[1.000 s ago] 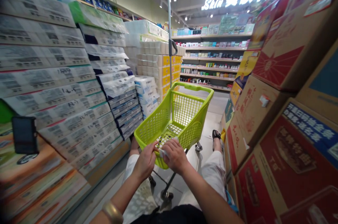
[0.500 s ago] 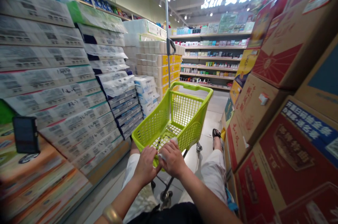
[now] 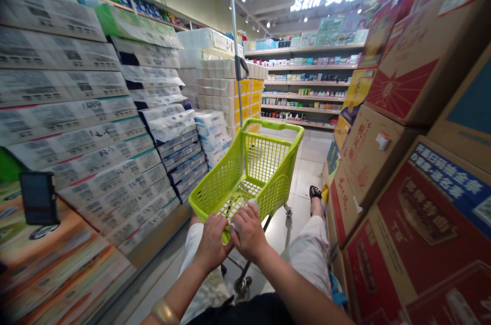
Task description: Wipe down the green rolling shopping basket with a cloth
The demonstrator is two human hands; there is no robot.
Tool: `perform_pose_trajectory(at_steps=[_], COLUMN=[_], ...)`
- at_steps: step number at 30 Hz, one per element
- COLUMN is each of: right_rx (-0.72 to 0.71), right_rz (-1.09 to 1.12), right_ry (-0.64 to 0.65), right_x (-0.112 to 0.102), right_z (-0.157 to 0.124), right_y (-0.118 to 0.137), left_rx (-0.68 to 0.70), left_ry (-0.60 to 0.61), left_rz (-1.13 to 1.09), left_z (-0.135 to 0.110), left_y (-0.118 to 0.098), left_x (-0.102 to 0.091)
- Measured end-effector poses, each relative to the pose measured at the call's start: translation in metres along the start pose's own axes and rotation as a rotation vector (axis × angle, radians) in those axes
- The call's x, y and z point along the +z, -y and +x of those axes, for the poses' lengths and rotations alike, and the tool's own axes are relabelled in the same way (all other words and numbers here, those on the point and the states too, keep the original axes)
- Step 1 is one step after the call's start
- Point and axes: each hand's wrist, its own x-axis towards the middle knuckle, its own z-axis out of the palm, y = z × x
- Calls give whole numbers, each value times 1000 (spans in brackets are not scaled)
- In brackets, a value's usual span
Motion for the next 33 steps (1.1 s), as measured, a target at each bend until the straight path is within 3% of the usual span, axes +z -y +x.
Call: perform_pose_trajectory(at_steps=[2, 5, 9, 12, 17, 21, 25, 29, 33], right_rx=[-88, -164, 19, 83, -56, -132, 45, 115, 20], right_rz=[-7, -45, -82, -69, -14, -52, -82, -47, -4], right_ry=[56, 125, 22, -49, 46, 94, -21, -88, -19], right_x=[-3, -15, -24, -14, -1, -13, -22, -8, 2], right_z=[1, 13, 25, 17, -4, 9, 24, 11, -8], right_y=[0, -22, -44, -28, 4, -19, -42, -19, 8], left_rx=[6, -19, -46, -49, -10, -29, -45, -51, -11], left_ry=[-7, -4, 0, -3, -12, -6, -3, -26, -32], left_rz=[-5, -12, -36, -43, -44, -44, -48, -32, -24], left_z=[-1, -2, -1, -1, -3, -4, -3, -2, -6], left_y=[1, -1, -6, -7, -4, -5, -9, -10, -7], left_x=[-1, -3, -4, -2, -1, -3, -3, 1, 1])
